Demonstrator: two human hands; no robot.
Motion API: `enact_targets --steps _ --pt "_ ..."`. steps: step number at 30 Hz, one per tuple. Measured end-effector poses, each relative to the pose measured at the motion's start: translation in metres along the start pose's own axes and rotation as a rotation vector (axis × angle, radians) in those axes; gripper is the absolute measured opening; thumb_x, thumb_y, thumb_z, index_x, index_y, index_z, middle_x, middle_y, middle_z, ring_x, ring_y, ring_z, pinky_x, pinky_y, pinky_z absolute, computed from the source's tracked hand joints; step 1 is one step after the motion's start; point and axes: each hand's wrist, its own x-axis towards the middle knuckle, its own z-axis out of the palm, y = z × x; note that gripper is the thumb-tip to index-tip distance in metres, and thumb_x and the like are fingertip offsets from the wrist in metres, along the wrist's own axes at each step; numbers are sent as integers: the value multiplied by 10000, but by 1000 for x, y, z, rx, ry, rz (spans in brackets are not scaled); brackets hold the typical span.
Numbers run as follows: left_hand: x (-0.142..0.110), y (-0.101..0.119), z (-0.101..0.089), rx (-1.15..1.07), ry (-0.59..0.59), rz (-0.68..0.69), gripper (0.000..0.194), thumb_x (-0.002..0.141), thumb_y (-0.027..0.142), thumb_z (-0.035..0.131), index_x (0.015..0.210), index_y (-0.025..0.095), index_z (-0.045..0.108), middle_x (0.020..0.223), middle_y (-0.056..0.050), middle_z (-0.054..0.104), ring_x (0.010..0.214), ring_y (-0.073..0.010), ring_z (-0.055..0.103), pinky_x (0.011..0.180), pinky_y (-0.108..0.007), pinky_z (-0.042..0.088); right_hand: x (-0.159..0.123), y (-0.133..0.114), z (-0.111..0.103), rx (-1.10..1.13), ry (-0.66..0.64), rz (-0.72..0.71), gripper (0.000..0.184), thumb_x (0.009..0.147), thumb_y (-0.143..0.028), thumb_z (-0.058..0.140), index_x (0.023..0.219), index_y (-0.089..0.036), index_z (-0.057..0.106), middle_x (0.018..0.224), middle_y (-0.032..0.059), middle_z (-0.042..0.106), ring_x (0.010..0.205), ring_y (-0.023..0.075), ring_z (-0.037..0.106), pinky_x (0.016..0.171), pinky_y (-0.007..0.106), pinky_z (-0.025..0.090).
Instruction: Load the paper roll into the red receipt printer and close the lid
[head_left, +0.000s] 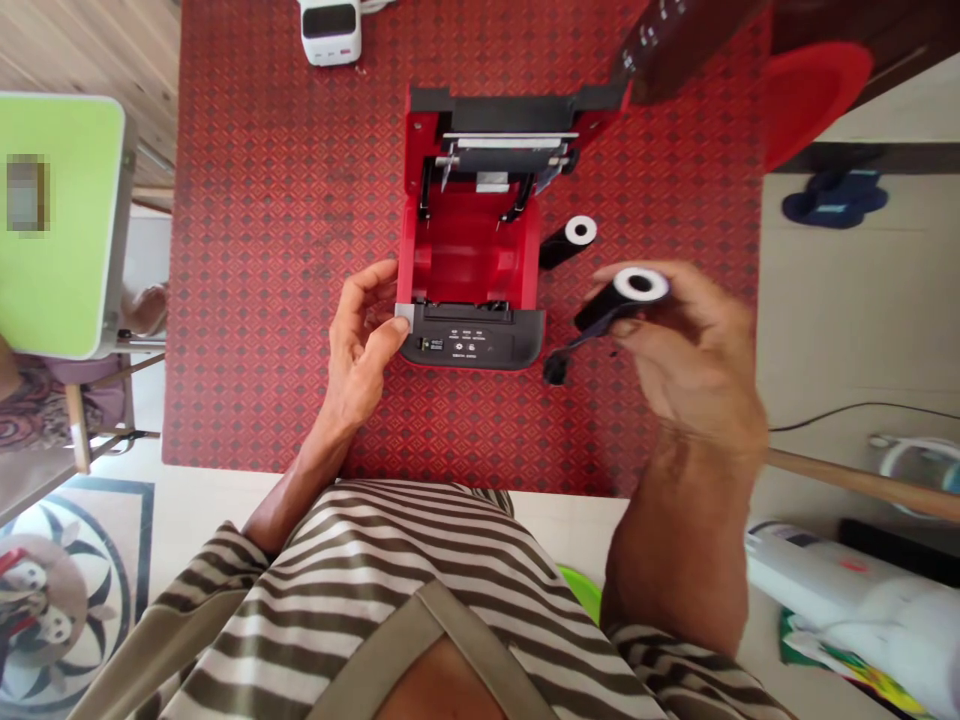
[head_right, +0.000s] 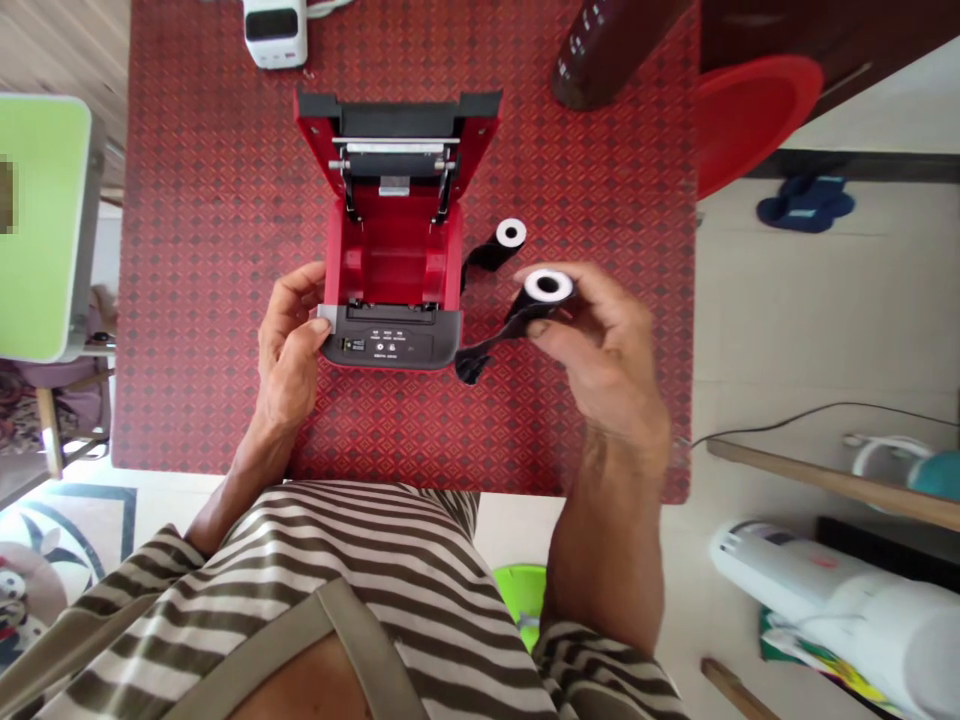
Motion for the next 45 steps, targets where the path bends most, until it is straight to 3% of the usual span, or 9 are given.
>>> enact_targets --steps 5,9,15,23,26,29,35,39,45 --pt "-4 18 6 149 109 80 716 1207 807 813 1813 457 662 1729 -87 788 1580 -415 790 1282 -635 674 7 -46 1 262 -94 18 345 824 -501 1109 1123 -355 1021 990 36 849 829 236 719 731 401 618" --pt "-1 58 11 371 141 214 890 1134 1013 752 1849 501 620 1774 -94 766 1605 -499 760 1336 -770 609 12 -72 18 226 -204 55 407 850 -613 1168 1117 -341 1027 1015 18 853 858 207 747 776 355 679" --pt "4 92 14 603 -15 514 850 1123 635 923 1893 405 647 1431 -103 943 1261 -448 864 1063 -707 672 19 -93 41 114 -351 94 503 718 -444 1259 1140 -386 993 1078 -15 935 1034 253 917 904 362 795" --pt "-3 88 14 557 97 594 563 1224 335 817 1754 520 777 1193 -35 933 1079 -368 840 979 -646 617 30 -105 47 -46 -398 56 622 727 -643 1280 1122 -322 922 1030 -16 930 933 229 907 871 373 817" --pt "-4 88 13 599 83 598 425 1194 187 811 1522 450 877 1115 3 914 1046 -309 838 961 -568 592 33 -106 52 -221 -387 0 446 902 -670 1149 1130 -368 913 1087 -4 942 940 274 884 940 494 809" --pt "-1 86 14 654 73 634 277 1202 188 809 1370 393 891 1065 11 894 1014 -287 818 949 -523 570 36 -107 57 -517 -368 -171 177 1045 -450 976 1207 -433 907 1204 8 954 1016 343 879 1077 605 771" --pt "3 86 16 709 28 542 212 1238 141 779 1337 304 872 1106 -6 910 1021 -249 781 964 -461 534 38 -96 74 -798 -400 -310 193 1042 -261 858 1219 -339 861 1252 105 891 1304 492 864 1228 767 715" --pt "4 85 18 750 6 517 145 1285 195 769 1330 285 874 1078 -15 877 1004 -235 749 944 -437 513 43 -85 79 -732 -430 -304 148 1054 -199 803 1126 -328 812 1124 103 805 1419 481 809 1317 748 678" --pt "10 77 14 819 -10 411 218 1294 335 725 1400 367 913 1031 -32 746 997 -277 680 970 -465 545 48 -82 83 -763 -441 -308 164 1071 -286 830 998 -329 688 1027 82 741 1297 423 805 1282 657 698"
